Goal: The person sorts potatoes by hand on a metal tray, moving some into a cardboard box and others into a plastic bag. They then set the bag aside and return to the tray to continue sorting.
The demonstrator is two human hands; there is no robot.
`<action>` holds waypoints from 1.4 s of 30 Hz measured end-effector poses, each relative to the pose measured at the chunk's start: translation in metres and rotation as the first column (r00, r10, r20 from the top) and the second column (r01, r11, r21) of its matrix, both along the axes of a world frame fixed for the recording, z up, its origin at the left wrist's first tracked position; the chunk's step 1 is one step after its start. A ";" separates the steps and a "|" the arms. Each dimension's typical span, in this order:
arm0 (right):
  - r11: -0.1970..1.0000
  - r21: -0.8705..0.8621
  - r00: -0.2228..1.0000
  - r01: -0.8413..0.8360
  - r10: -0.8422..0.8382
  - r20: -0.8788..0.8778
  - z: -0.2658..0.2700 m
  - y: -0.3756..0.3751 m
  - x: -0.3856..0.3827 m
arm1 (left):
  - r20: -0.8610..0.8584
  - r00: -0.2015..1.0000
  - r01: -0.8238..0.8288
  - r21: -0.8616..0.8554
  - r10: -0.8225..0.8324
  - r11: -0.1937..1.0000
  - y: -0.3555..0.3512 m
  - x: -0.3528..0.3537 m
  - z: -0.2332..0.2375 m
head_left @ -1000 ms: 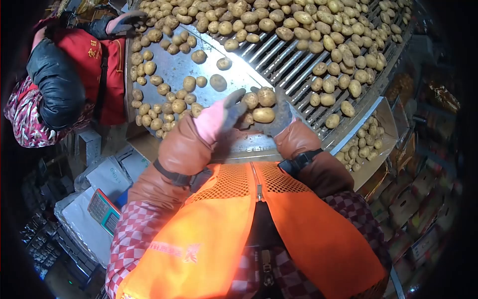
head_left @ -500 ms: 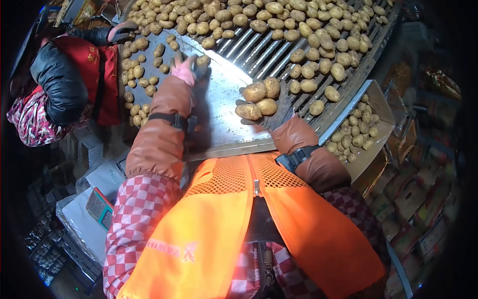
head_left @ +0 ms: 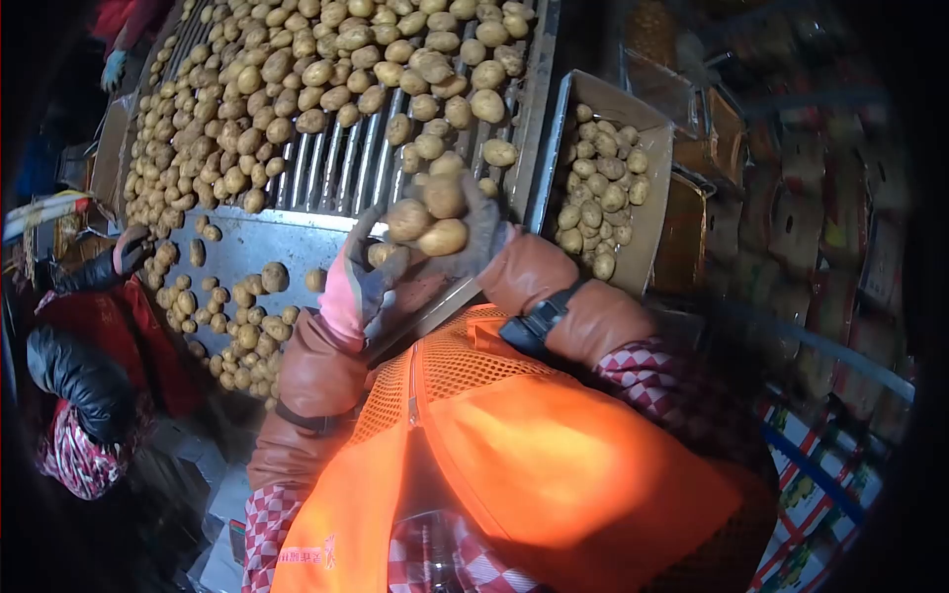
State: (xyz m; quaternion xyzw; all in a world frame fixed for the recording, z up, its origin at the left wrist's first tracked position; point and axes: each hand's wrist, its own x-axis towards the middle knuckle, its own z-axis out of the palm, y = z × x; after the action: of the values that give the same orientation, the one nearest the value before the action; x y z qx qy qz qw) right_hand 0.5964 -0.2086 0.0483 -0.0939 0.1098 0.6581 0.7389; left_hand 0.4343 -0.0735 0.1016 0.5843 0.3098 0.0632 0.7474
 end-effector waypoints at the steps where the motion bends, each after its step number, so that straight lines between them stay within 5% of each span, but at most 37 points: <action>1: 0.999 0.032 0.995 0.042 -0.044 0.087 -0.002 -0.016 0.008 | -0.090 0.992 0.090 0.032 -0.087 0.995 0.003 0.000 0.002; 2: 0.994 0.055 0.970 0.094 -0.104 0.220 -0.004 -0.033 0.021 | -0.182 0.969 0.180 0.056 -0.167 0.982 0.004 0.001 0.005; 3: 0.936 0.345 0.992 0.066 -0.098 0.076 0.013 -0.043 0.034 | -0.181 0.968 0.188 0.056 -0.175 0.981 0.004 0.003 0.010; 5: 0.855 0.480 0.858 0.197 -0.387 0.337 0.009 -0.081 0.060 | -0.292 0.951 0.101 -0.035 -0.107 0.994 0.004 0.007 0.017; 6: 0.939 -0.070 0.801 0.338 -0.247 0.546 -0.003 -0.132 0.069 | -0.270 0.950 0.138 -0.082 -0.155 0.987 0.010 0.003 0.013; 7: 0.953 -0.162 0.941 0.255 -0.206 0.268 0.041 -0.147 0.078 | -0.272 0.949 0.139 -0.083 -0.157 0.987 0.010 0.001 0.006; 8: 0.710 -0.377 0.553 0.594 -0.020 0.833 -0.048 -0.184 0.093 | -0.194 0.969 0.128 -0.124 -0.150 0.984 0.011 0.001 -0.003; 9: 0.910 -0.300 0.304 0.285 0.211 0.929 0.000 -0.193 0.104 | -0.117 0.984 0.115 -0.165 -0.135 0.980 0.011 0.000 -0.008; 11: 0.577 -0.528 0.487 0.623 0.242 0.839 0.003 -0.183 0.084 | -0.108 0.983 0.131 -0.156 -0.149 0.979 0.007 0.008 -0.007; 12: 0.579 -0.530 0.491 0.619 0.241 0.837 -0.003 -0.183 0.088 | -0.045 0.989 0.129 -0.205 -0.141 0.970 0.003 0.011 -0.010; 14: 0.439 -0.589 0.662 0.679 -0.018 0.750 -0.025 -0.185 0.115 | 0.067 0.989 0.145 -0.298 -0.131 0.943 -0.001 0.013 -0.017; 16: 0.243 -0.562 0.569 0.791 0.043 0.821 -0.048 -0.202 0.148 | 0.056 0.995 0.099 -0.331 -0.085 0.938 -0.009 0.017 -0.004; 17: 0.137 -0.438 0.269 0.888 0.619 0.738 -0.129 -0.252 0.194 | 0.053 0.998 0.056 -0.357 -0.040 0.932 -0.012 0.019 0.002; 18: 0.090 -0.278 0.017 0.956 0.933 0.361 -0.080 -0.227 0.180 | 0.072 0.997 0.056 -0.337 -0.033 0.940 -0.013 0.019 0.001; 19: -0.008 -0.425 0.189 0.905 0.904 0.385 -0.100 -0.223 0.190 | 0.124 0.992 0.054 -0.342 -0.012 0.938 -0.011 0.015 -0.008; 21: -0.189 -0.362 0.216 0.913 0.976 0.035 -0.084 -0.176 0.153 | 0.059 0.998 0.013 -0.286 0.004 0.958 -0.008 0.018 -0.012; 22: -0.177 -0.362 0.208 0.915 0.977 0.047 -0.075 -0.160 0.140 | 0.021 0.998 -0.056 -0.265 0.064 0.962 -0.012 0.024 -0.001; 24: 0.027 -0.531 0.054 0.847 0.989 0.137 -0.060 -0.158 0.117 | -0.018 0.998 -0.062 -0.256 0.060 0.965 -0.013 0.028 0.005; 25: 0.182 -0.512 -0.179 0.840 0.982 0.055 -0.102 -0.179 0.119 | -0.050 0.997 -0.069 -0.245 0.058 0.967 -0.014 0.033 0.005; 27: 0.453 -0.561 -0.312 0.693 0.890 0.334 -0.069 -0.178 0.086 | -0.034 0.998 -0.063 -0.220 0.057 0.973 -0.016 0.037 0.005; 29: 0.613 -0.520 -0.423 0.595 0.789 0.446 -0.102 -0.195 0.089 | -0.036 0.999 -0.031 -0.190 0.025 0.981 -0.013 0.040 0.007; 30: 0.611 -0.520 -0.420 0.597 0.790 0.446 -0.074 -0.183 0.085 | -0.041 0.998 -0.047 -0.164 0.041 0.985 -0.016 0.040 0.007; 32: 0.572 -0.609 0.393 0.549 0.467 0.792 -0.013 -0.153 0.079 | -0.053 0.999 -0.018 -0.189 0.008 0.982 -0.016 0.042 0.012; 33: 0.734 -0.435 0.394 0.522 0.245 0.886 0.000 -0.141 0.068 | -0.067 0.997 0.008 -0.218 -0.023 0.976 -0.017 0.042 0.014; 34: 0.728 -0.629 0.747 0.273 0.252 0.615 0.032 -0.125 0.070 | -0.066 0.997 0.020 -0.188 -0.033 0.982 -0.018 0.041 0.005; 35: 0.847 -0.466 0.643 0.256 0.211 0.737 0.036 -0.102 0.050 | -0.063 0.997 0.030 -0.192 -0.043 0.981 -0.022 0.043 0.008; 36: 0.960 -0.272 0.696 0.068 0.150 0.702 0.025 -0.099 0.040 | -0.069 0.996 0.051 -0.166 -0.063 0.985 -0.025 0.046 0.015; 37: 0.986 0.067 0.738 0.153 -0.159 0.656 -0.012 -0.090 0.021 | -0.077 0.994 0.072 -0.142 -0.083 0.987 -0.030 0.048 0.019; 38: 0.998 -0.067 0.773 0.011 0.034 0.634 0.019 -0.075 0.011 | -0.062 0.996 0.057 -0.135 -0.066 0.989 -0.038 0.045 0.013; 39: 0.996 -0.001 0.809 -0.087 0.071 0.583 0.047 -0.061 0.018 | 0.091 0.993 0.096 -0.223 -0.077 0.970 -0.048 0.042 0.026; 41: 0.923 -0.377 0.596 -0.076 0.345 0.725 0.049 -0.052 0.018 | 0.013 0.980 0.176 0.418 -0.199 0.891 -0.041 0.024 0.011; 42: 0.911 -0.408 0.594 -0.057 0.359 0.719 0.050 -0.057 0.023 | -0.021 0.984 0.168 0.449 -0.178 0.878 -0.036 0.012 0.005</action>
State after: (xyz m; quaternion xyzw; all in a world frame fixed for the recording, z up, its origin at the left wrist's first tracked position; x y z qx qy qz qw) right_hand 0.6192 -0.2657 0.0986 -0.5097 -0.1216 0.6044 0.6001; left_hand 0.4460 -0.1099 0.1061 0.7654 0.2256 0.0722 0.5983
